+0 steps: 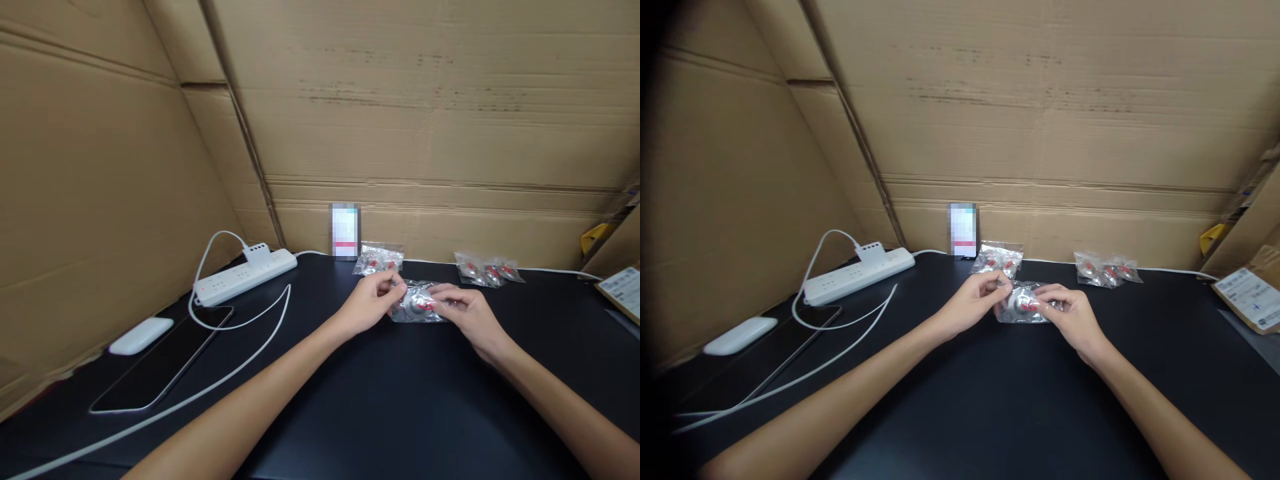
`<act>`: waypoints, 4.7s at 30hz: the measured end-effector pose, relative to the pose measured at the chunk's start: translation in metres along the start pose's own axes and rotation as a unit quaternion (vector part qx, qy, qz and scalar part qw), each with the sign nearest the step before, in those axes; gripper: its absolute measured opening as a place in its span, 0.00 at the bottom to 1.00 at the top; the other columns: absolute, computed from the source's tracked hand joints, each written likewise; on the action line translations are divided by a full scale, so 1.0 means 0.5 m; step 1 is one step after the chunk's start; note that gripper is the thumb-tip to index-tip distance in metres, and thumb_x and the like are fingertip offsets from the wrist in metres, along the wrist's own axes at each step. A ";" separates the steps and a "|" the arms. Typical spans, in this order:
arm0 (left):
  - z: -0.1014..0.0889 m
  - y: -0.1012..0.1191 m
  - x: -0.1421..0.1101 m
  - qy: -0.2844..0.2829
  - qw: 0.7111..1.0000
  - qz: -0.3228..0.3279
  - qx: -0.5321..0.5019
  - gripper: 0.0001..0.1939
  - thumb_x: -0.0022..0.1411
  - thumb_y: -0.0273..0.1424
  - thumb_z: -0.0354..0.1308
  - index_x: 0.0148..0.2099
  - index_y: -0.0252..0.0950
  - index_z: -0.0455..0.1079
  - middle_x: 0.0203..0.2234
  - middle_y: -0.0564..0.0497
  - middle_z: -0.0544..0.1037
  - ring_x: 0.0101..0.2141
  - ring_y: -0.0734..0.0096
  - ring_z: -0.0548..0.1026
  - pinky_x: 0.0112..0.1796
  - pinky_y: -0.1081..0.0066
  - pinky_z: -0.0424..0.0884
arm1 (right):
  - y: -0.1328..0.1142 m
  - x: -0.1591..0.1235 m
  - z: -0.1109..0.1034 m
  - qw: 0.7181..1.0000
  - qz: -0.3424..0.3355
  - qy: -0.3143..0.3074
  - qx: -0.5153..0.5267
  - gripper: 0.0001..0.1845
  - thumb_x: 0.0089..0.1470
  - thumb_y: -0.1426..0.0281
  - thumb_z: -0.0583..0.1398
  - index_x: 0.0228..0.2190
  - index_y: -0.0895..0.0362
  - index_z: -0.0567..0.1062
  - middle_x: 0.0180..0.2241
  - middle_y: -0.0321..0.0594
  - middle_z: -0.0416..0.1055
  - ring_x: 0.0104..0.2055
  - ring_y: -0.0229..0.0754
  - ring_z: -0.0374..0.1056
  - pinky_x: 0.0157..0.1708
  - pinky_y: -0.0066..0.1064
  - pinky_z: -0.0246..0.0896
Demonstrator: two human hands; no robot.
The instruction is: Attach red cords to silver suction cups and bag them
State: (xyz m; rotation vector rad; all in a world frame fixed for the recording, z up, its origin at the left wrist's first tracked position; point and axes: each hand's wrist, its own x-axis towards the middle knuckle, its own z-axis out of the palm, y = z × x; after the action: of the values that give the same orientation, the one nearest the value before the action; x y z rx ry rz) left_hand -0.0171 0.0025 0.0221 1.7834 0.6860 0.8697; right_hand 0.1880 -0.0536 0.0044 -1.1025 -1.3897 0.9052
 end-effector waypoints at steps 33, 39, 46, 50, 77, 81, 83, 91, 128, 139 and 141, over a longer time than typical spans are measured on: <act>0.058 0.016 -0.046 -0.043 0.941 0.132 0.307 0.12 0.66 0.32 0.55 0.52 0.38 0.66 0.45 0.46 0.69 0.41 0.64 0.73 0.42 0.64 0.71 | 0.004 -0.012 0.029 0.989 0.105 0.005 0.106 0.22 0.43 0.53 0.69 0.22 0.59 0.71 0.21 0.38 0.74 0.21 0.37 0.70 0.25 0.30 0.69; 0.041 0.000 -0.030 -0.011 0.976 0.086 0.198 0.11 0.66 0.35 0.54 0.47 0.36 0.69 0.36 0.48 0.74 0.31 0.70 0.74 0.34 0.67 0.73 | -0.001 -0.005 0.015 0.988 0.120 0.023 0.093 0.22 0.46 0.53 0.67 0.22 0.58 0.70 0.21 0.39 0.73 0.23 0.40 0.71 0.25 0.31 0.68; 0.027 -0.035 -0.008 0.020 0.999 -0.027 0.043 0.10 0.65 0.30 0.51 0.47 0.33 0.67 0.26 0.51 0.74 0.22 0.74 0.72 0.23 0.73 0.70 | 0.025 0.008 -0.026 0.977 0.025 0.008 -0.212 0.20 0.54 0.54 0.61 0.21 0.57 0.72 0.19 0.38 0.72 0.20 0.38 0.65 0.22 0.29 0.56; 0.028 -0.044 -0.007 0.015 0.999 -0.040 0.018 0.10 0.62 0.28 0.54 0.46 0.34 0.67 0.27 0.52 0.74 0.23 0.74 0.73 0.21 0.75 0.69 | 0.033 0.008 -0.036 0.916 -0.043 0.005 -0.399 0.17 0.57 0.58 0.59 0.21 0.55 0.73 0.22 0.38 0.72 0.24 0.41 0.66 0.26 0.31 0.56; 0.057 -0.015 -0.020 0.023 0.997 -0.079 0.010 0.10 0.60 0.32 0.58 0.42 0.32 0.71 0.21 0.51 0.75 0.19 0.72 0.74 0.17 0.76 0.69 | -0.003 -0.019 0.027 0.914 -0.174 -0.054 -0.364 0.13 0.65 0.72 0.48 0.28 0.54 0.63 0.28 0.37 0.63 0.29 0.39 0.61 0.30 0.31 0.57; 0.059 -0.010 -0.024 0.031 0.994 -0.083 0.057 0.09 0.60 0.32 0.56 0.41 0.34 0.71 0.20 0.52 0.74 0.20 0.72 0.74 0.16 0.77 0.67 | 0.003 -0.014 0.028 0.933 -0.134 -0.024 -0.333 0.17 0.66 0.69 0.46 0.24 0.54 0.60 0.23 0.33 0.59 0.25 0.38 0.58 0.27 0.30 0.52; 0.060 -0.008 -0.026 0.040 0.993 -0.075 0.077 0.08 0.60 0.32 0.56 0.40 0.34 0.72 0.21 0.52 0.75 0.19 0.73 0.74 0.18 0.77 0.67 | 0.003 -0.013 0.027 0.935 -0.124 -0.024 -0.331 0.18 0.65 0.69 0.46 0.23 0.54 0.58 0.22 0.33 0.57 0.24 0.37 0.56 0.26 0.30 0.50; 0.063 0.016 -0.034 0.075 0.984 -0.047 0.157 0.06 0.58 0.30 0.56 0.36 0.34 0.73 0.20 0.52 0.77 0.20 0.72 0.73 0.23 0.74 0.66 | -0.007 -0.019 0.020 0.902 -0.160 -0.077 -0.393 0.18 0.66 0.68 0.47 0.23 0.54 0.58 0.24 0.35 0.59 0.25 0.38 0.57 0.28 0.32 0.50; 0.035 -0.022 -0.028 0.062 0.892 -0.031 0.447 0.07 0.60 0.31 0.54 0.36 0.37 0.73 0.22 0.51 0.75 0.23 0.68 0.71 0.24 0.71 0.55 | -0.045 -0.014 -0.030 0.859 -0.148 -0.202 -0.447 0.06 0.56 0.75 0.57 0.33 0.54 0.74 0.30 0.37 0.68 0.33 0.40 0.64 0.36 0.32 0.59; 0.043 -0.003 -0.035 0.071 0.890 0.072 0.445 0.07 0.62 0.27 0.52 0.38 0.35 0.71 0.29 0.49 0.75 0.32 0.65 0.72 0.32 0.67 0.67 | -0.012 -0.008 -0.039 0.886 -0.096 -0.210 -0.402 0.08 0.61 0.77 0.51 0.32 0.55 0.66 0.31 0.37 0.68 0.31 0.38 0.64 0.33 0.30 0.59; 0.043 0.000 -0.036 0.052 0.888 0.124 0.439 0.08 0.63 0.27 0.52 0.42 0.35 0.72 0.34 0.47 0.76 0.39 0.62 0.71 0.41 0.64 0.69 | -0.012 -0.010 -0.038 0.886 -0.091 -0.203 -0.407 0.08 0.62 0.77 0.50 0.32 0.55 0.65 0.31 0.37 0.67 0.30 0.38 0.63 0.32 0.30 0.58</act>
State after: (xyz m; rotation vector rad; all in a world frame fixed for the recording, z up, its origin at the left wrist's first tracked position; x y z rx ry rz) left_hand -0.0103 -0.0229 0.0125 2.6940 1.0417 0.8930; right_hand 0.2059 -0.0611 0.0112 -1.3977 -2.3006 0.4014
